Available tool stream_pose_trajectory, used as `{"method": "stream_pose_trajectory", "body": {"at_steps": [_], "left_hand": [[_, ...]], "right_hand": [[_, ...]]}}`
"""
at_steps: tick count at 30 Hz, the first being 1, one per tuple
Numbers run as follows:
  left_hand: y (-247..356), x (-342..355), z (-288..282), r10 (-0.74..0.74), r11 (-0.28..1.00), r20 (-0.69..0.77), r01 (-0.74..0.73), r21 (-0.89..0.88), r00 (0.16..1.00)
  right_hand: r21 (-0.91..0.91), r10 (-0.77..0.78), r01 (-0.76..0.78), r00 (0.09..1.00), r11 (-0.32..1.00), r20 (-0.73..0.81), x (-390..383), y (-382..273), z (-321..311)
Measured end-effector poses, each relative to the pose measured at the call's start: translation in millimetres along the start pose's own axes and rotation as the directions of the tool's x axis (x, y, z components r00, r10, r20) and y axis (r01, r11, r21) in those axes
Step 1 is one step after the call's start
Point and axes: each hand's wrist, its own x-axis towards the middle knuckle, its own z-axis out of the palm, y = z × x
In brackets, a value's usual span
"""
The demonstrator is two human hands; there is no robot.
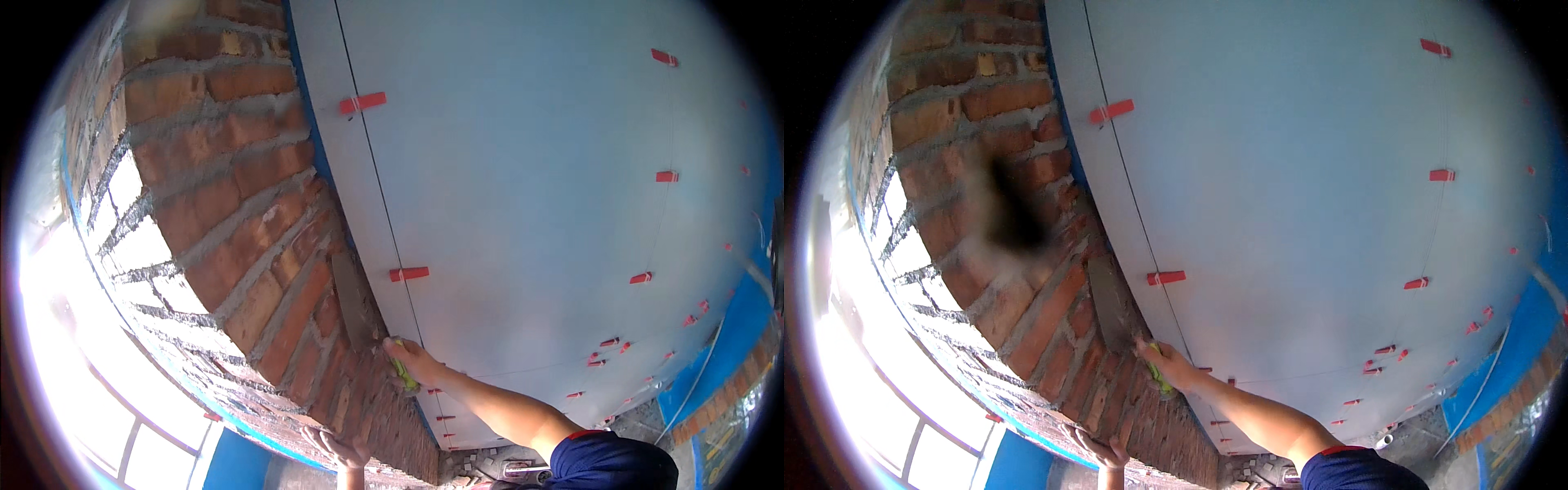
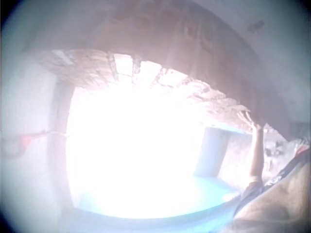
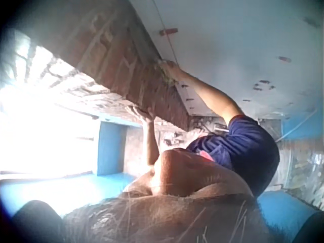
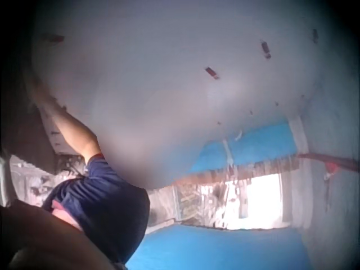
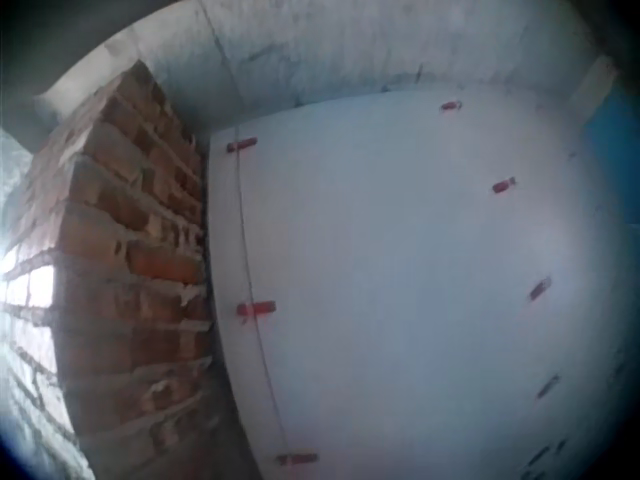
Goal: The person applies grout to the gaps between wall tiles using a small trowel, then measures the dimensions of a brick corner and a blue wall segment using a tape measure.
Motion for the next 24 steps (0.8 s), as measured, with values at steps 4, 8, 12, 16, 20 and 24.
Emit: {"method": "stream_pose_trajectory", "body": {"at_steps": [4, 8, 12, 16, 20, 24], "left_hand": [[7.0, 5.8, -0.8, -0.008, 1.0, 0.013, 0.008, 0.012, 1.0], [3.7, 5.6, -8.5, -0.008, 0.999, 0.006, 0.007, 0.05, 1.0], [6.2, 7.9, -5.9, -0.003, 1.0, 0.005, 0.003, 0.008, 1.0], [4.9, 9.4, -6.6, -0.003, 1.0, 0.0, 0.003, -0.005, 1.0], [4.6, 8.2, -3.4, 0.009, 1.0, 0.01, -0.009, -0.003, 1.0], [1.9, 4.5, -3.6, -0.012, 1.0, 0.01, 0.012, 0.003, 1.0]], "right_hand": [[-0.264, -0.068, 0.051, 0.996, 0.963, -0.056, -16.1, 41.0, -0.5], [0.038, 0.079, -0.09, 0.968, 0.995, 0.237, -65.9, 44.3, 16.9], [0.07, 0.044, -0.062, 0.972, 0.996, 0.229, -77.9, 29.5, -1.7], [0.186, 0.069, -0.092, 0.99, 0.978, 0.125, -63.8, -10.7, 7.4], [0.253, -0.004, -0.022, 0.995, 0.967, 0.104, -35.8, -18.5, 2.9], [0.227, 0.015, -0.025, 0.999, 0.974, 0.048, -24.1, -30.9, 10.1]]}}
